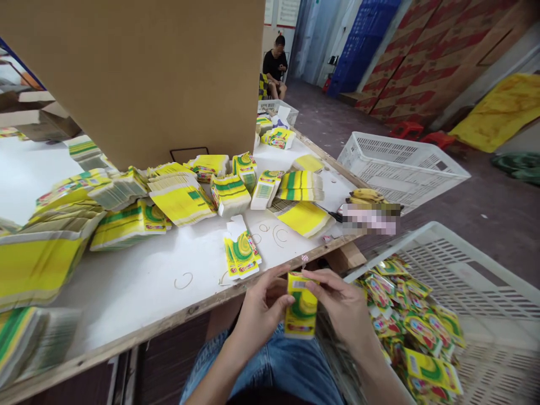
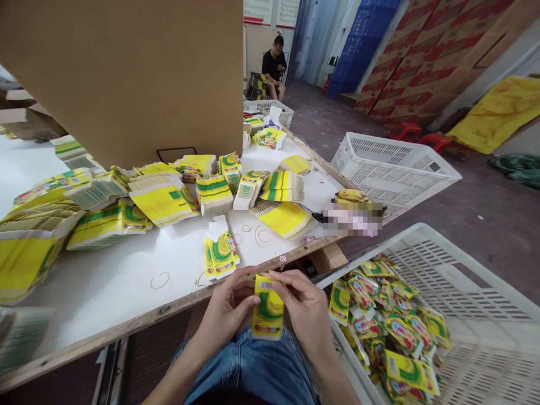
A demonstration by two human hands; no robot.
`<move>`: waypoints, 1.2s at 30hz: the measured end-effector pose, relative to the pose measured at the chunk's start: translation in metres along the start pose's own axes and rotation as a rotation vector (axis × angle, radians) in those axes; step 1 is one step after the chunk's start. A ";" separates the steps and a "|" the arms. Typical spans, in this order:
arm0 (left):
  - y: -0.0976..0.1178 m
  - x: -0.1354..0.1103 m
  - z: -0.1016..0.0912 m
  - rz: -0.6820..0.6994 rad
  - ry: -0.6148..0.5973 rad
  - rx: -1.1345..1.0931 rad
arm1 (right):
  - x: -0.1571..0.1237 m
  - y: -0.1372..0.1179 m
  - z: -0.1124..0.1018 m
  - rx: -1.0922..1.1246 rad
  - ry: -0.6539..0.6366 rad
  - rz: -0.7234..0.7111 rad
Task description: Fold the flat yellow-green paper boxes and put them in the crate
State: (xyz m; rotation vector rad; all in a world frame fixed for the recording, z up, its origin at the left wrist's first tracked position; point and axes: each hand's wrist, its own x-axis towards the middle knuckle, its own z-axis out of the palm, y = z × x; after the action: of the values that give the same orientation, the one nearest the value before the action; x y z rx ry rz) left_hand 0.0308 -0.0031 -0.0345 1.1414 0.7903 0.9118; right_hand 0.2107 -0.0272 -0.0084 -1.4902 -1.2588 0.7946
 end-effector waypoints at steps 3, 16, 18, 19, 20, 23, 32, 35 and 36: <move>0.009 0.002 -0.019 0.088 0.168 0.233 | 0.002 -0.005 -0.049 -0.487 0.314 -0.228; -0.011 0.002 -0.062 -0.051 0.424 0.602 | 0.057 0.020 0.120 -0.395 -0.090 -0.017; -0.009 0.002 -0.064 -0.033 0.434 0.550 | 0.059 0.020 0.124 -0.321 -0.073 -0.010; -0.008 0.002 -0.065 0.000 0.466 0.492 | 0.059 0.021 0.121 -0.277 -0.064 -0.005; -0.007 0.002 -0.065 0.039 0.510 0.407 | 0.058 0.021 0.116 -0.240 -0.058 -0.003; -0.005 0.005 -0.062 0.088 0.547 0.043 | 0.047 0.021 0.102 0.020 -0.096 0.063; -0.007 0.000 -0.048 -0.052 0.125 -0.568 | 0.008 0.010 0.088 0.535 -0.203 0.365; -0.005 0.000 -0.045 -0.055 0.140 -0.551 | 0.006 0.005 0.083 0.472 -0.205 0.331; -0.006 0.000 -0.044 -0.052 0.157 -0.541 | 0.005 0.003 0.082 0.453 -0.217 0.321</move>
State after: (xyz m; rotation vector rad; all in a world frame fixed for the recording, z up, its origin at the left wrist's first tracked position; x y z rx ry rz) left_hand -0.0066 0.0139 -0.0506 0.5794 0.6396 1.0971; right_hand 0.1377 0.0001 -0.0349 -1.2665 -0.9154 1.3846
